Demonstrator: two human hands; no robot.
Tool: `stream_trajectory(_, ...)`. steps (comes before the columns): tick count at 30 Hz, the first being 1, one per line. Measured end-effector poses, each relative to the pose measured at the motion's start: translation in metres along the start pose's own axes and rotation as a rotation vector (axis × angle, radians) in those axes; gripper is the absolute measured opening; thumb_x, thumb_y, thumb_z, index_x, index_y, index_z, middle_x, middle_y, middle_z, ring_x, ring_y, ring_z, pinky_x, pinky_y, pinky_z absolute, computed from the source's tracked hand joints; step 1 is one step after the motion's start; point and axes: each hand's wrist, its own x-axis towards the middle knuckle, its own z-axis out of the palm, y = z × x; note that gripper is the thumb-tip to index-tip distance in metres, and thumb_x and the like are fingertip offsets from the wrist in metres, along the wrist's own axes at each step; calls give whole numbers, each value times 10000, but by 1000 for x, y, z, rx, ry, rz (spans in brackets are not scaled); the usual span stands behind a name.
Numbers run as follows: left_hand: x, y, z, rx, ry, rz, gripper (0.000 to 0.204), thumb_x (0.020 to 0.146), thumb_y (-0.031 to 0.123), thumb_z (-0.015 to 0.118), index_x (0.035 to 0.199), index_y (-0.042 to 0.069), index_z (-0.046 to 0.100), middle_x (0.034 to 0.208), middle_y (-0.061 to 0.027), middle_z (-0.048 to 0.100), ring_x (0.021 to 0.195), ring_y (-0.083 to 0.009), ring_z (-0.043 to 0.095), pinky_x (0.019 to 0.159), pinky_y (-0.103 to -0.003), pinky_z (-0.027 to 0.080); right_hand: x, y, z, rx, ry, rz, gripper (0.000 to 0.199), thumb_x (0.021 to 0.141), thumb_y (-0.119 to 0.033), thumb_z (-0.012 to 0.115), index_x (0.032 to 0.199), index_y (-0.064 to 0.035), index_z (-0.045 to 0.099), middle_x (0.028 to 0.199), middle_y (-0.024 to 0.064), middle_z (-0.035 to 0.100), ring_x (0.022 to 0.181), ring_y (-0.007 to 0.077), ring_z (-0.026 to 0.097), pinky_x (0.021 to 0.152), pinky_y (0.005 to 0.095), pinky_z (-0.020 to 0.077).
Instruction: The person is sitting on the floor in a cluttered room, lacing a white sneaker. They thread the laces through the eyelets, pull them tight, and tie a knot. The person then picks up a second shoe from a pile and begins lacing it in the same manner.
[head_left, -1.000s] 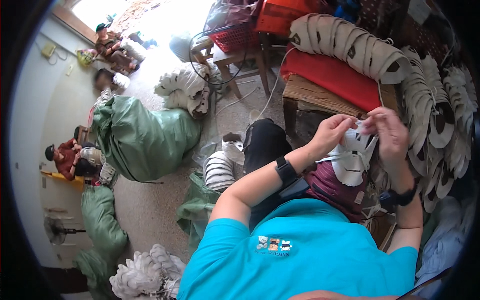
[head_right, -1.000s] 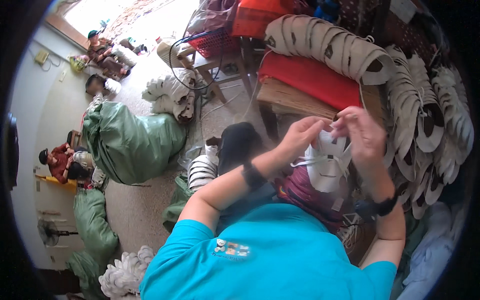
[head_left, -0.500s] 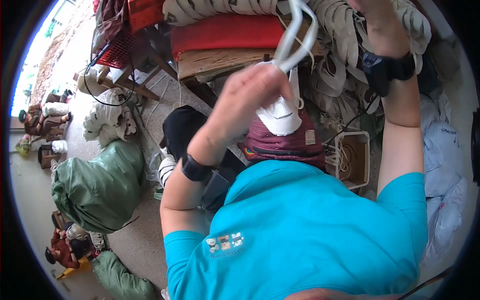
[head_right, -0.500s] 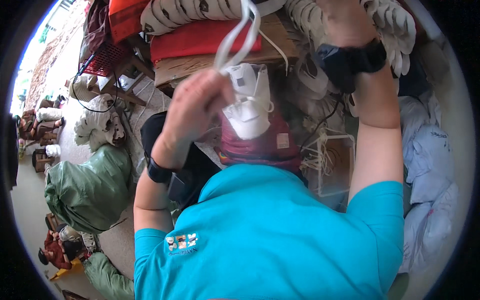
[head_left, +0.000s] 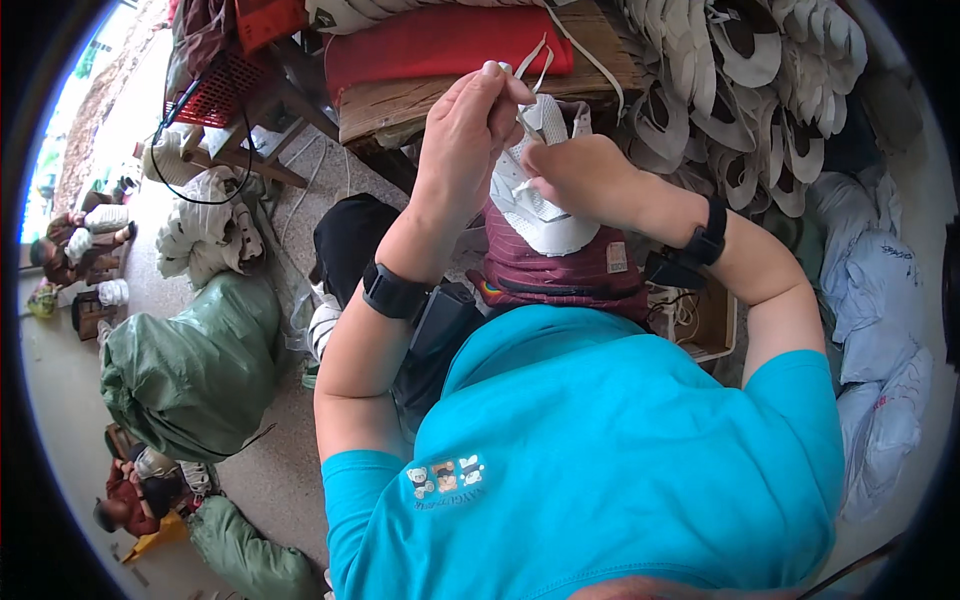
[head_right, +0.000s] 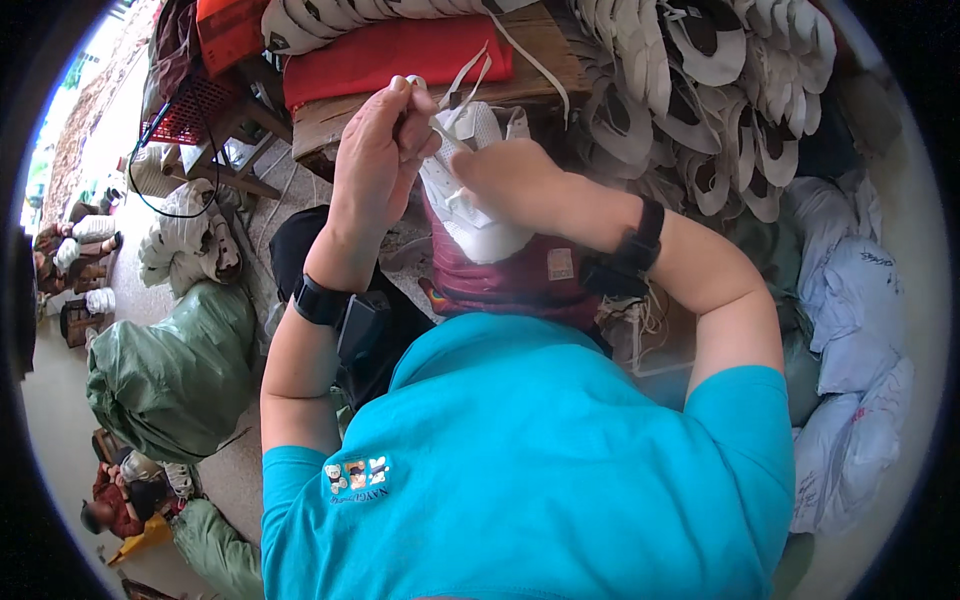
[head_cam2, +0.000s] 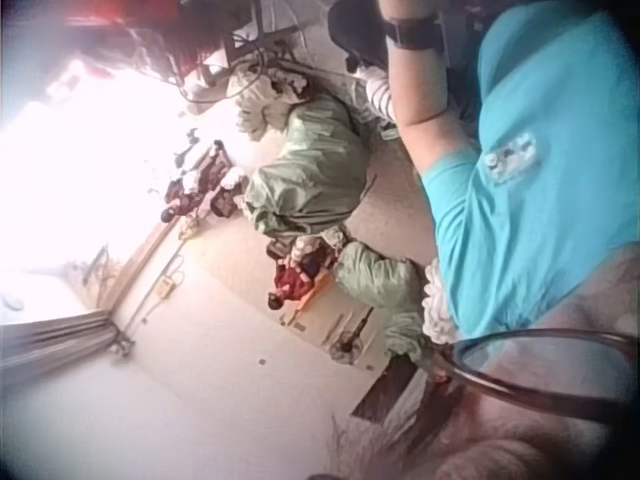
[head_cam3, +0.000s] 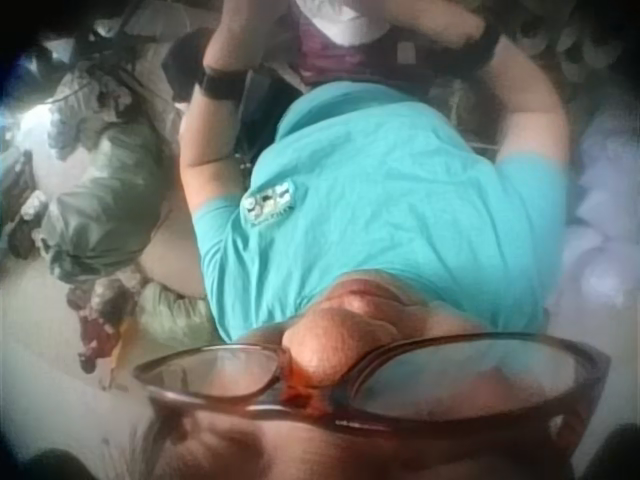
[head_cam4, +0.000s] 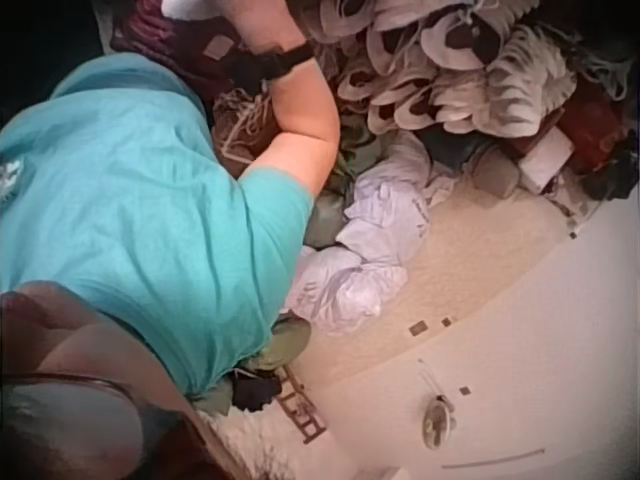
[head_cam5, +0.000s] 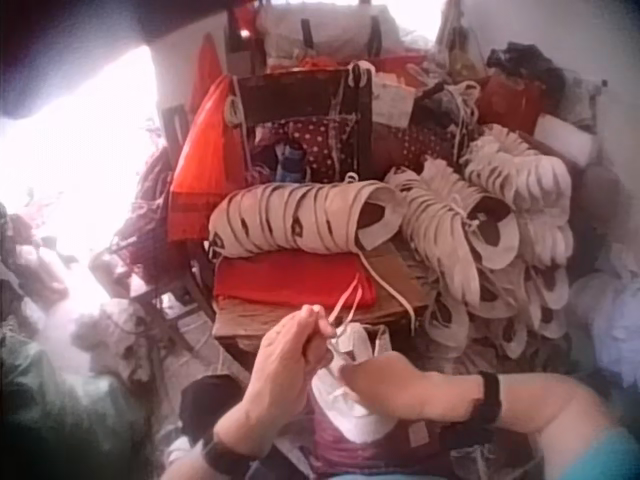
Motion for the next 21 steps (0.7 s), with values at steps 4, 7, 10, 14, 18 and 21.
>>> stream_trajectory(4,-3,-2,-4,16,28,-26,348,1072,277,422,907,30,603,630,51,354,582,-68,302,591,-243,323,4,-8,7,-89,-6,-76,178,835,-170,644,928,-42,564,630,137,623,619,340,668,553,469,517)
stream_trajectory(7,-4,0,-3,-21,33,-40,362,1071,283,422,893,29,608,605,58,338,563,-61,292,578,-240,317,-6,-17,16,24,166,-156,168,786,-144,652,866,-34,554,591,136,601,578,345,656,510,460,499)
stream_trajectory(10,-3,12,6,-100,-10,-24,371,1064,293,443,879,28,624,573,71,332,536,-48,296,573,-227,331,-10,-34,22,135,97,-232,163,766,-142,650,806,-36,534,566,131,576,547,336,637,501,439,492)
stream_trajectory(14,-15,51,29,-203,-97,73,352,1070,280,415,904,30,600,623,55,358,565,-56,325,615,-231,366,-13,-31,56,-67,391,-318,108,747,-73,615,782,-53,515,557,107,539,513,294,599,488,426,478)
stream_trajectory(18,-17,95,46,-188,-370,248,337,1081,259,371,922,40,571,653,63,322,567,-56,293,619,-236,350,-24,-32,55,-95,440,-270,94,775,-71,615,795,-51,525,632,95,576,626,273,635,603,399,505)
stream_trajectory(21,-15,92,39,-139,-366,202,343,1086,248,347,933,39,572,662,59,323,572,-56,292,633,-232,360,-26,-34,45,110,357,-360,101,815,-87,655,831,-47,564,706,99,602,678,278,640,655,394,510)
